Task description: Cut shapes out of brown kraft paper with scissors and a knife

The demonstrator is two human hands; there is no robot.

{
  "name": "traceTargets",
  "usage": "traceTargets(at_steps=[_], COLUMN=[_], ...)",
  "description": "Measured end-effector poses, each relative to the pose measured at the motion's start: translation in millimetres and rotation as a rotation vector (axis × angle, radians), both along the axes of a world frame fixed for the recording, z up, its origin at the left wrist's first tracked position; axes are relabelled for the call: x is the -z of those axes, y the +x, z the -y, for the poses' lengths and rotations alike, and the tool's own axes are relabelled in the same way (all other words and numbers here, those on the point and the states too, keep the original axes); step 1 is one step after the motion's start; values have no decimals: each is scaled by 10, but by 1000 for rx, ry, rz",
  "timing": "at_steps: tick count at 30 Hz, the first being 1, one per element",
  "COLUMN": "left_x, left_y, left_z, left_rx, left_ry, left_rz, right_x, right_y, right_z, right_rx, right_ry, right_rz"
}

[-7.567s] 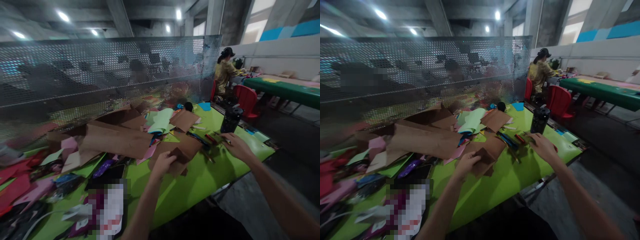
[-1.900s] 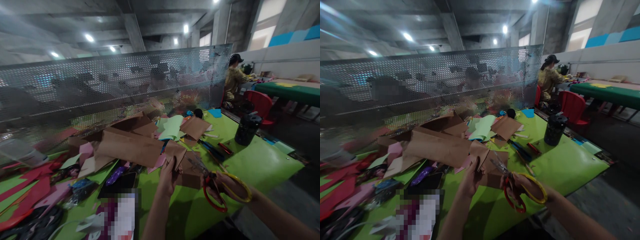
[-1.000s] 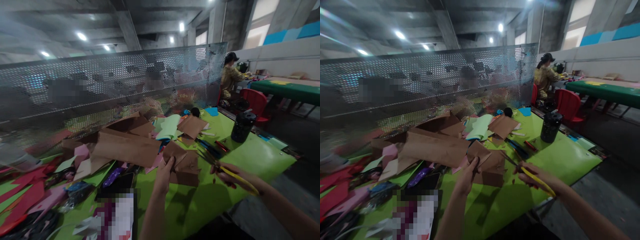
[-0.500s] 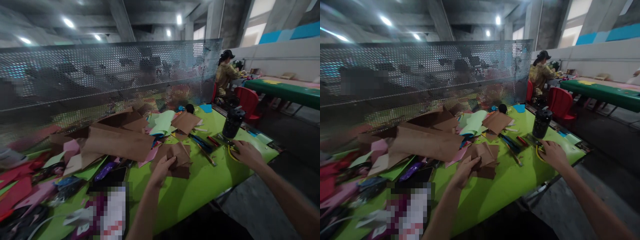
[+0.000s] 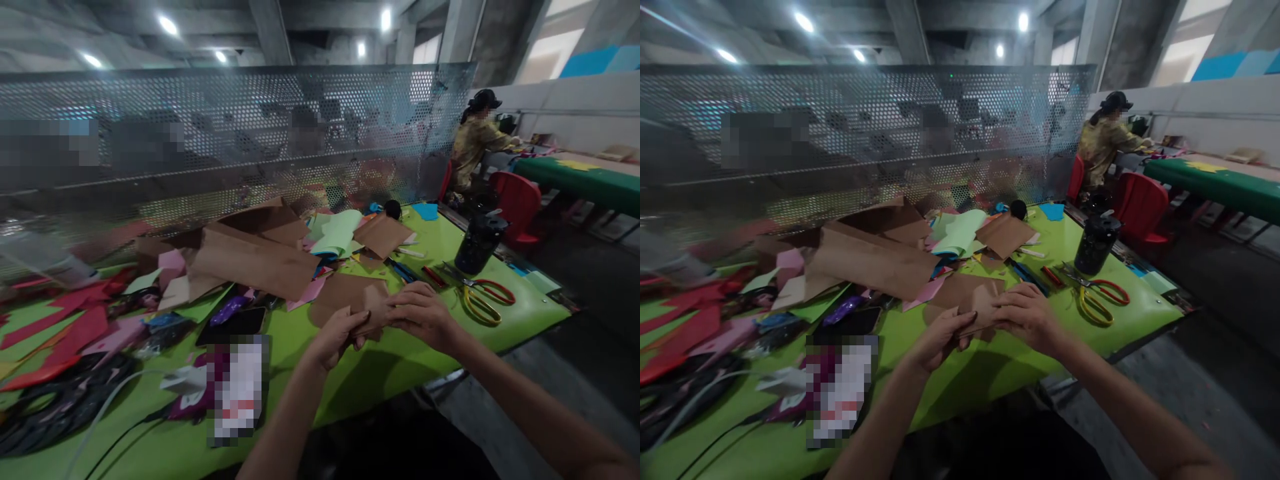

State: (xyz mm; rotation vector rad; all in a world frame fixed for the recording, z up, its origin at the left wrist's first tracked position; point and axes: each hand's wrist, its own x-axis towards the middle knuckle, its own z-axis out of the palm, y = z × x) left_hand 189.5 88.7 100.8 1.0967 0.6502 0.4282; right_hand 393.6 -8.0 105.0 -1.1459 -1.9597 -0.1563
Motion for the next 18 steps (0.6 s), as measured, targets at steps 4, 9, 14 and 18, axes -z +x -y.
traceTargets(at_steps=[4,9,14,18], left_x=[-73,-182,-165,-109], left_y=[-90,-144,-95,-43], left_z=[43,115,215,244], left_rx=[-192,-308,-220,-313], left_ry=[197,494,572,566], left_rz=[-56,4,-3,20], right_x=[-123,-214,-209,-154], right_y=[5,-28,-94,-142], right_z=[-35,-20,-9,-15], right_rx=[29,109,137,120], right_ry=[-94,-294,-324,-357], right_rz=[-195,-487,-539,-654])
